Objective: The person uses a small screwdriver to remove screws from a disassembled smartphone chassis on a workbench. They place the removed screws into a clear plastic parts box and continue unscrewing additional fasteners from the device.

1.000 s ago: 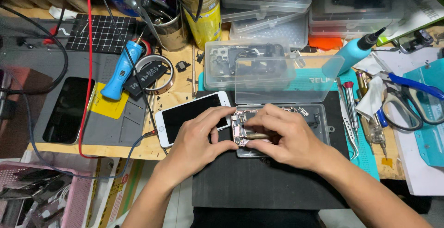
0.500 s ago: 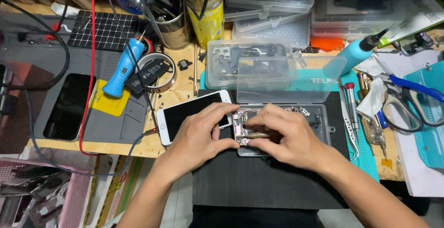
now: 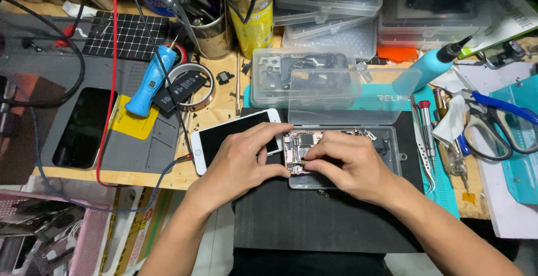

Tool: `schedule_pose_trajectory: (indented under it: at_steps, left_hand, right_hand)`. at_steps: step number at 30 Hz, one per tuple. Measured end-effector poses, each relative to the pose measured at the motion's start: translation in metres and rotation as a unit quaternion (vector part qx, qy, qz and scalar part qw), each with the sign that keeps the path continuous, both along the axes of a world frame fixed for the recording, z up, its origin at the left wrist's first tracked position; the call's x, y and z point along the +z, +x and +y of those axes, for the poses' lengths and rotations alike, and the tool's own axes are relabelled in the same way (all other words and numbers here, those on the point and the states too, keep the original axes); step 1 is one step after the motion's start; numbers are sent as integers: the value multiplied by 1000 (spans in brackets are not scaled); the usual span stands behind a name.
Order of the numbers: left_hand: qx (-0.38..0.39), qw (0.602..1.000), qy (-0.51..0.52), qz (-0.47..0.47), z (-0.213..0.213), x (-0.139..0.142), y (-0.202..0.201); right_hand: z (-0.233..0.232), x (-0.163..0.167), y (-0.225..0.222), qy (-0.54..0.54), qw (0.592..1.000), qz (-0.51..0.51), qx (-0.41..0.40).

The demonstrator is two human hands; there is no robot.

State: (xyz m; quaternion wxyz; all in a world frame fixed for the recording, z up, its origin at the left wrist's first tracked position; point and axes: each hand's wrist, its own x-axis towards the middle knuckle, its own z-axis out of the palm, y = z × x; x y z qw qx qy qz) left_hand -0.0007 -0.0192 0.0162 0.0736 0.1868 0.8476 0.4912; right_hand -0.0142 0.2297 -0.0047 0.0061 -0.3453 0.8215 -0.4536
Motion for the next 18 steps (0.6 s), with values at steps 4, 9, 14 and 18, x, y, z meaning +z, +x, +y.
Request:
schedule_pose_trajectory:
  at_steps: [4, 9, 14, 18]
  left_hand:
    - [-4, 1000, -10, 20, 0, 0, 0]
    - [-6, 999, -7, 38, 0, -1, 0]
    - [-9, 999, -20, 46, 0, 0, 1]
    - [-18, 997, -51, 63, 0, 6, 1]
  right_hand:
    - [0, 2, 0, -4, 1000, -16, 13]
    - [-2, 3, -1, -2, 999, -54, -1]
    - [0, 1, 1, 13, 999, -28, -11]
    - [-1, 4, 2, 14, 999, -48, -15]
